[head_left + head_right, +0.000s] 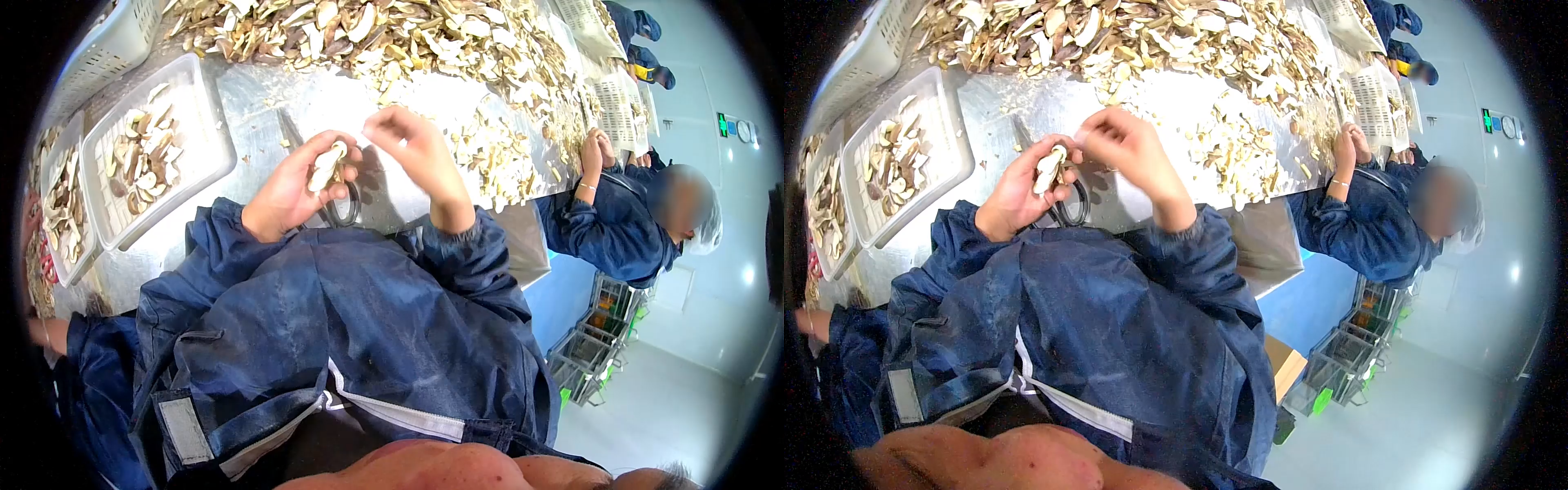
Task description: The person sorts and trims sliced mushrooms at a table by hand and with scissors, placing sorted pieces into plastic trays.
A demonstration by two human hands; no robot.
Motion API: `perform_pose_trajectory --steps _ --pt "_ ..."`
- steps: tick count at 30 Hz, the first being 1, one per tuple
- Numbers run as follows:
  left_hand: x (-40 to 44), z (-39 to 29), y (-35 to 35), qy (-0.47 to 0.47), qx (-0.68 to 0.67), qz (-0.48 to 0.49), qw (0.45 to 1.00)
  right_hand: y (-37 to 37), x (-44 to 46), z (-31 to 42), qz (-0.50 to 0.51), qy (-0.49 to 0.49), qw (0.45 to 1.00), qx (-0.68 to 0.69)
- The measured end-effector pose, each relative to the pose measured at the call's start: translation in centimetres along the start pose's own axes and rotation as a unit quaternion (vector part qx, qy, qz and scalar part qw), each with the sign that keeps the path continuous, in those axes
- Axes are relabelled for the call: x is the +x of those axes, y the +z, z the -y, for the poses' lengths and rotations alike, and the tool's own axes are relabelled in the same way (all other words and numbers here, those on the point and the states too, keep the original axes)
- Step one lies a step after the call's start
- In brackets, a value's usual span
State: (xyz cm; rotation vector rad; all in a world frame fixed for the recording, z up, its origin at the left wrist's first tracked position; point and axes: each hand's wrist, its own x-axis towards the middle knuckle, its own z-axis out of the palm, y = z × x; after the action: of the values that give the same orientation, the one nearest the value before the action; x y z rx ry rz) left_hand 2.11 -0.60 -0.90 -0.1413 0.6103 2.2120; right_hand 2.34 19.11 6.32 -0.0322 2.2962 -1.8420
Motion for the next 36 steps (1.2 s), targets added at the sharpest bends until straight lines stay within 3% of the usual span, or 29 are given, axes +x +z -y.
perform_pose_trajectory --steps 2,4,7,10,13,16,19,36 --pt "-0.2 -0.2 0.1 -0.001 -0.005 0.015 1.000 -1.2 2.8 -2.5 -0.154 -0.014 0.972 -0.179" --pt "-0.3 -0.4 0.1 -0.001 0.012 0.006 1.000 -1.6 4.8 -4.5 -0.224 -0.024 0.896 -0.383" --pt "-0.2 -0.4 -0.1 0.007 -0.002 0.025 1.000 -1.0 5.7 -5.8 -0.257 -0.032 0.860 -0.439" --pt "-0.1 -0.7 0.0 0.013 -0.030 0.023 0.999 -1.6 4.7 -6.2 -0.243 -0.028 0.871 -0.425" --pt "0.0 -0.6 0.0 0.022 -0.044 0.027 0.998 -2.5 3.4 -6.0 -0.240 -0.043 0.903 -0.352" --pt "0.1 -0.3 -0.4 0.037 -0.033 0.020 0.999 -2.7 2.4 -4.9 -0.217 0.048 0.965 -0.139" --pt "0.1 -0.2 -0.3 0.045 -0.026 0.023 0.998 -3.0 1.8 -5.3 -0.148 0.095 0.983 0.053" --pt "-0.1 -0.3 0.2 0.040 0.051 -0.007 0.998 -0.8 0.0 -3.2 -0.037 0.059 0.982 0.176"
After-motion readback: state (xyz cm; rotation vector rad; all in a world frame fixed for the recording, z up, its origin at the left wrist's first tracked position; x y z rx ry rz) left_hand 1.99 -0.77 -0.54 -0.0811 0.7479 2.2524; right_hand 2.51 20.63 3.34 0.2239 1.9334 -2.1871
